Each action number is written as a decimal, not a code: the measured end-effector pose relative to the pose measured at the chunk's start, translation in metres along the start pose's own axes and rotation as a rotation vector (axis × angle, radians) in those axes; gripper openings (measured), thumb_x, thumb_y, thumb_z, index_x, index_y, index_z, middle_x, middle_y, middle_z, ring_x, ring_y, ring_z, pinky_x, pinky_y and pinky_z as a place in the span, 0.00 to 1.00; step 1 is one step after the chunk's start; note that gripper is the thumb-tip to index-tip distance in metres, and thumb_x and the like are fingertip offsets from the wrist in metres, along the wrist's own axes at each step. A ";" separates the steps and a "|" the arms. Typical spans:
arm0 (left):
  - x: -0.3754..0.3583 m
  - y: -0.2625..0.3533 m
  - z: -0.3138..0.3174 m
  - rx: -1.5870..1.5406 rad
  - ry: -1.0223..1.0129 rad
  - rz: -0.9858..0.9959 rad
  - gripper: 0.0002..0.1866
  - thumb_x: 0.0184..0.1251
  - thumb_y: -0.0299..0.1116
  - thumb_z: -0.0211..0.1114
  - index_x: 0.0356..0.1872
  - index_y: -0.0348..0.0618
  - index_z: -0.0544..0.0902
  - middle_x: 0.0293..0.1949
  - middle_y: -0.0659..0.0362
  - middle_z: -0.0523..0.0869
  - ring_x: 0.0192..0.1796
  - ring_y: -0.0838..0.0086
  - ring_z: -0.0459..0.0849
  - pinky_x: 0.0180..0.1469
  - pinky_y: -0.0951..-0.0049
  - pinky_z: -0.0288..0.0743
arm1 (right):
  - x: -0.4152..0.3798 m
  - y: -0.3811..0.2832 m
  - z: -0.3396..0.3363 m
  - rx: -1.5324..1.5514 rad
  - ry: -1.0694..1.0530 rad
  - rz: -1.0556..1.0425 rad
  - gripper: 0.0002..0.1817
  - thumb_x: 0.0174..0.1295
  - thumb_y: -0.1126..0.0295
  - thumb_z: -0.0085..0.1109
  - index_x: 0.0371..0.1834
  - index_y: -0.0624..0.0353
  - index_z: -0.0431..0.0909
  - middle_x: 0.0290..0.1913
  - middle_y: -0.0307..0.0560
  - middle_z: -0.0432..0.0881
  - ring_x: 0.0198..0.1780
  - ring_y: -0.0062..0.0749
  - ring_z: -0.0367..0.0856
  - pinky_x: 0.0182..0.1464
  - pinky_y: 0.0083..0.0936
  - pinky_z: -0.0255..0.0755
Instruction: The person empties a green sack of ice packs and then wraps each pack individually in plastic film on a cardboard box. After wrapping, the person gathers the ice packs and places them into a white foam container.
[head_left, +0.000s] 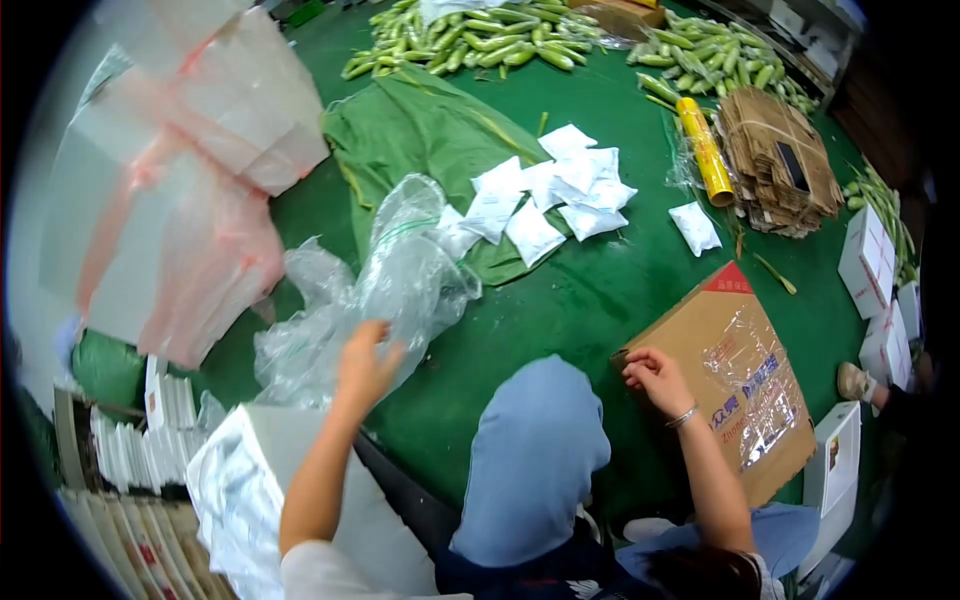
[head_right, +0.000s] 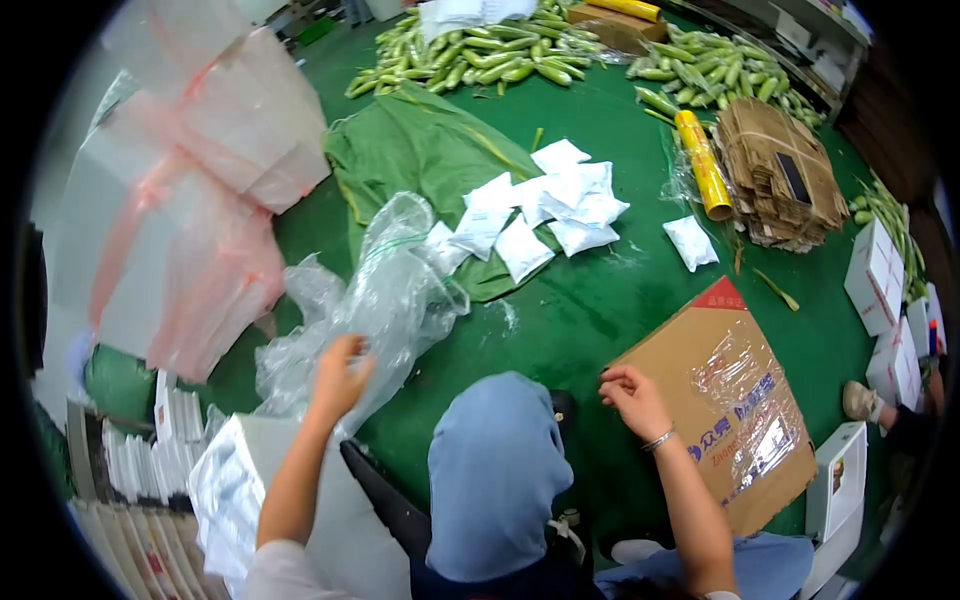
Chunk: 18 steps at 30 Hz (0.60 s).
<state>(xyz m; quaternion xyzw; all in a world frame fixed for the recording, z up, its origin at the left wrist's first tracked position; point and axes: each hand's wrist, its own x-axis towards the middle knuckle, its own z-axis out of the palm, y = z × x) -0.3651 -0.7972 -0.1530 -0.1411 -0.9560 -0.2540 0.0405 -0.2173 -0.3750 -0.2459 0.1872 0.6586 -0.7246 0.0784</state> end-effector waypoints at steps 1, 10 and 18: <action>0.033 -0.010 0.053 -0.072 -0.096 0.067 0.18 0.57 0.34 0.66 0.46 0.35 0.79 0.42 0.46 0.83 0.46 0.55 0.83 0.50 0.60 0.76 | 0.009 0.001 0.002 0.002 0.025 0.009 0.10 0.64 0.73 0.56 0.45 0.66 0.75 0.34 0.42 0.82 0.35 0.22 0.81 0.39 0.18 0.75; 0.304 -0.128 0.286 0.057 0.041 -0.197 0.30 0.55 0.43 0.68 0.48 0.27 0.70 0.49 0.34 0.78 0.53 0.43 0.78 0.56 0.53 0.72 | 0.228 0.001 -0.062 -0.458 0.241 -0.004 0.14 0.61 0.65 0.60 0.43 0.65 0.76 0.30 0.44 0.82 0.30 0.26 0.80 0.34 0.24 0.74; 0.244 -0.233 0.266 0.591 -0.336 -0.759 0.49 0.54 0.72 0.53 0.55 0.26 0.76 0.56 0.37 0.77 0.54 0.44 0.79 0.55 0.49 0.70 | 0.415 0.004 -0.097 -0.065 0.674 0.477 0.46 0.51 0.34 0.58 0.62 0.61 0.67 0.55 0.51 0.75 0.49 0.42 0.77 0.42 0.43 0.73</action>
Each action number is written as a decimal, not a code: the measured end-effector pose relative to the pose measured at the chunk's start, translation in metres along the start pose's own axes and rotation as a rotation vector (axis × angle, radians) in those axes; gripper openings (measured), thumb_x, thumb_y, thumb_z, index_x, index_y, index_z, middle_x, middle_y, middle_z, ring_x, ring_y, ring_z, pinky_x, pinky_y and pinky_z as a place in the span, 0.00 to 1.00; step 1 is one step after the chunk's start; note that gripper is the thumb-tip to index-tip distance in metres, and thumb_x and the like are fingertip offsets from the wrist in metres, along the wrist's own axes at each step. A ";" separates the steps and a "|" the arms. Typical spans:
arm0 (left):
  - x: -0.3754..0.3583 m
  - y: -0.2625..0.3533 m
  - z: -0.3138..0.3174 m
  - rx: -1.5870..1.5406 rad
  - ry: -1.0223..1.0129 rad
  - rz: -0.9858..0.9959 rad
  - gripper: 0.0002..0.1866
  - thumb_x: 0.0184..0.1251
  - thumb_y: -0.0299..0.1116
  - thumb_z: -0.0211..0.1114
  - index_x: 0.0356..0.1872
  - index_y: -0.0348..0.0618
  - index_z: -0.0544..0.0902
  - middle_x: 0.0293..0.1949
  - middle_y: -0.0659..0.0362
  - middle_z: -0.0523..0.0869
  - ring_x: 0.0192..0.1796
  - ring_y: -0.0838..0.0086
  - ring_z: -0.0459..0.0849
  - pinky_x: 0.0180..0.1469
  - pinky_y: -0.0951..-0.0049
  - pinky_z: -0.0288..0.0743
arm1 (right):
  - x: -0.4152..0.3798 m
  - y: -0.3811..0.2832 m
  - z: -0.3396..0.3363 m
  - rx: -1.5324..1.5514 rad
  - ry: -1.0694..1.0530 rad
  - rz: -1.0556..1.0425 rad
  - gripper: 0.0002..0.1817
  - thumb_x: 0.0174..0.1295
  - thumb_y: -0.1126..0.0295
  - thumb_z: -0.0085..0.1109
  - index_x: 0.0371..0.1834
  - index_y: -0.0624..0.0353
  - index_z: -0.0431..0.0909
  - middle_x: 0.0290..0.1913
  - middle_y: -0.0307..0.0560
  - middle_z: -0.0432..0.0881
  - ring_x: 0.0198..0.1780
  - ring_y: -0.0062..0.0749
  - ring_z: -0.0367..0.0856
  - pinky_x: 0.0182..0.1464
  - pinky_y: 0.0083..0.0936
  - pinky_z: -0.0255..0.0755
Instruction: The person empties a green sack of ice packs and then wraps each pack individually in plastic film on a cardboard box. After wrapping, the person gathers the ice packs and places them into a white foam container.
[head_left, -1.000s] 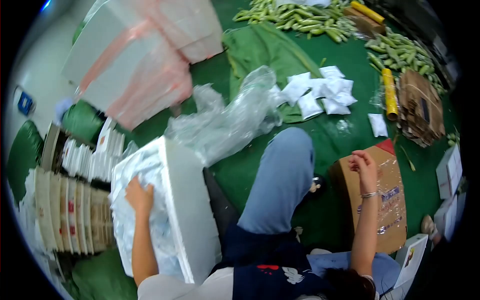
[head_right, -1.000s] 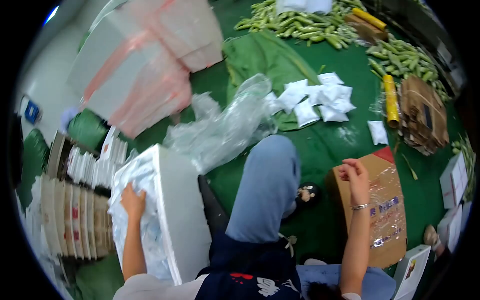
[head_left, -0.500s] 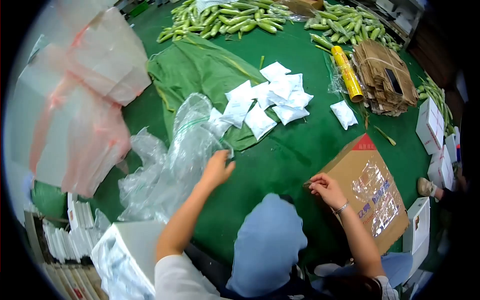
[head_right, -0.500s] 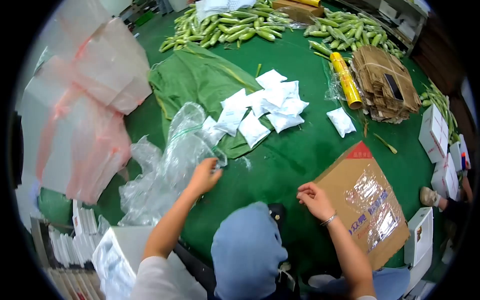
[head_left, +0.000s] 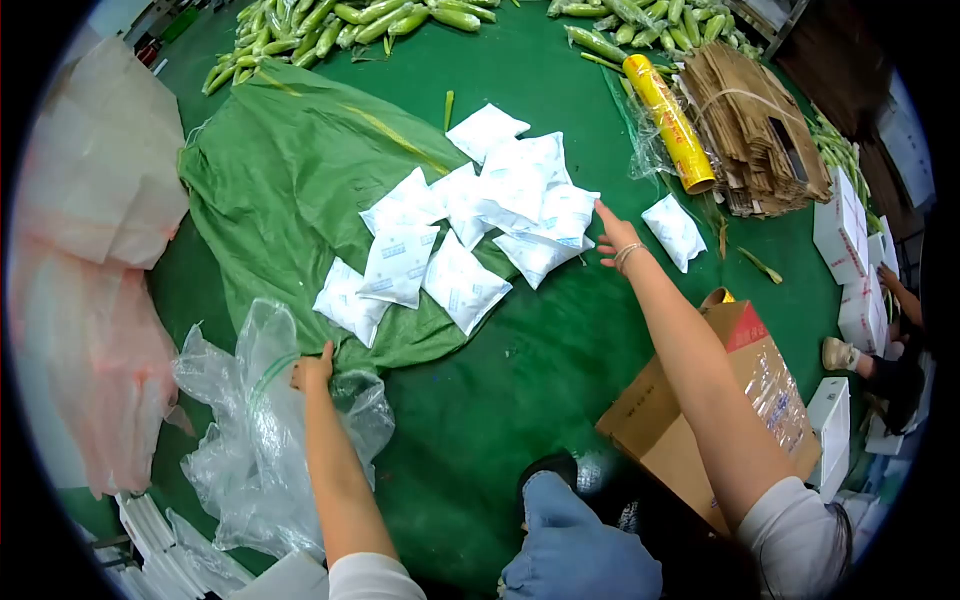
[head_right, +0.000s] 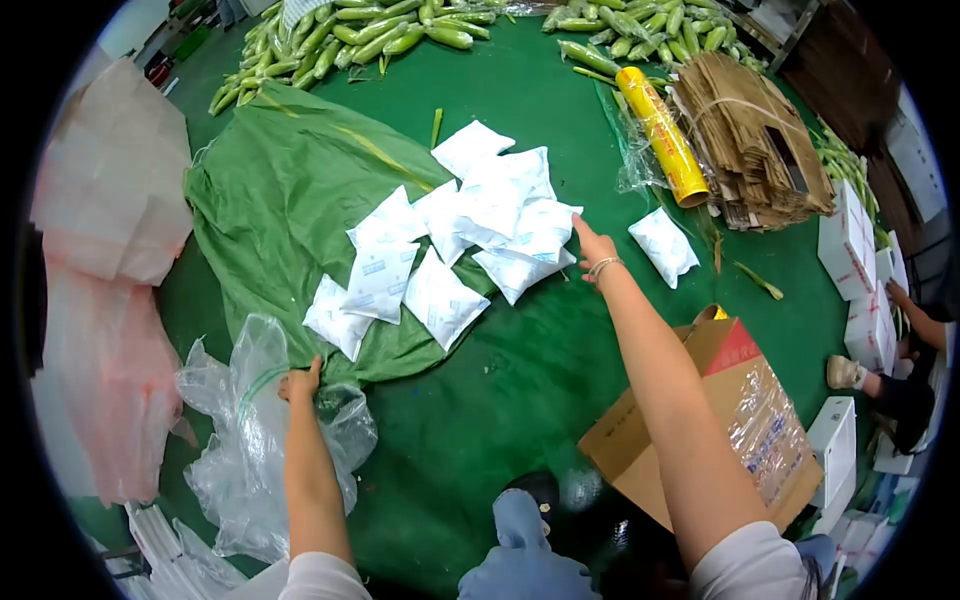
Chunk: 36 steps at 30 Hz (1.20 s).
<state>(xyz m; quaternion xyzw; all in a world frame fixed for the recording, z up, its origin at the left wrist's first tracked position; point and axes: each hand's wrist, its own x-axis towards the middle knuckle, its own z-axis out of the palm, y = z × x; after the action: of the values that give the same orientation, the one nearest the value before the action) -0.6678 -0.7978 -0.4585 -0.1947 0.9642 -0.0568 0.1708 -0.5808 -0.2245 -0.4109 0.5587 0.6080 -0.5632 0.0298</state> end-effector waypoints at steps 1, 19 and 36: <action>0.008 -0.004 0.012 0.004 -0.002 0.001 0.49 0.54 0.72 0.53 0.55 0.26 0.76 0.56 0.37 0.77 0.54 0.44 0.79 0.55 0.49 0.70 | 0.006 -0.001 0.006 0.000 0.000 0.005 0.46 0.51 0.34 0.58 0.62 0.61 0.67 0.55 0.51 0.75 0.49 0.42 0.77 0.42 0.43 0.73; 0.023 0.108 0.032 -0.894 -0.137 0.402 0.34 0.67 0.59 0.50 0.51 0.32 0.80 0.48 0.37 0.82 0.52 0.46 0.80 0.56 0.58 0.70 | -0.193 -0.010 0.207 -0.627 -0.459 -1.173 0.47 0.44 0.46 0.70 0.68 0.54 0.63 0.70 0.53 0.61 0.72 0.51 0.55 0.65 0.51 0.56; -0.025 0.134 0.068 -0.720 0.266 -0.053 0.40 0.65 0.65 0.48 0.48 0.29 0.78 0.41 0.34 0.83 0.43 0.41 0.82 0.46 0.53 0.75 | 0.040 -0.017 0.098 -0.774 -0.213 -0.240 0.58 0.45 0.33 0.61 0.74 0.57 0.52 0.65 0.54 0.72 0.64 0.45 0.73 0.65 0.34 0.67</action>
<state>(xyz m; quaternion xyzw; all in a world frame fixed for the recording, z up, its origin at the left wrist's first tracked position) -0.6699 -0.6676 -0.5381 -0.2579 0.9308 0.2563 -0.0367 -0.6656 -0.2647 -0.4622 0.3700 0.8292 -0.3472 0.2346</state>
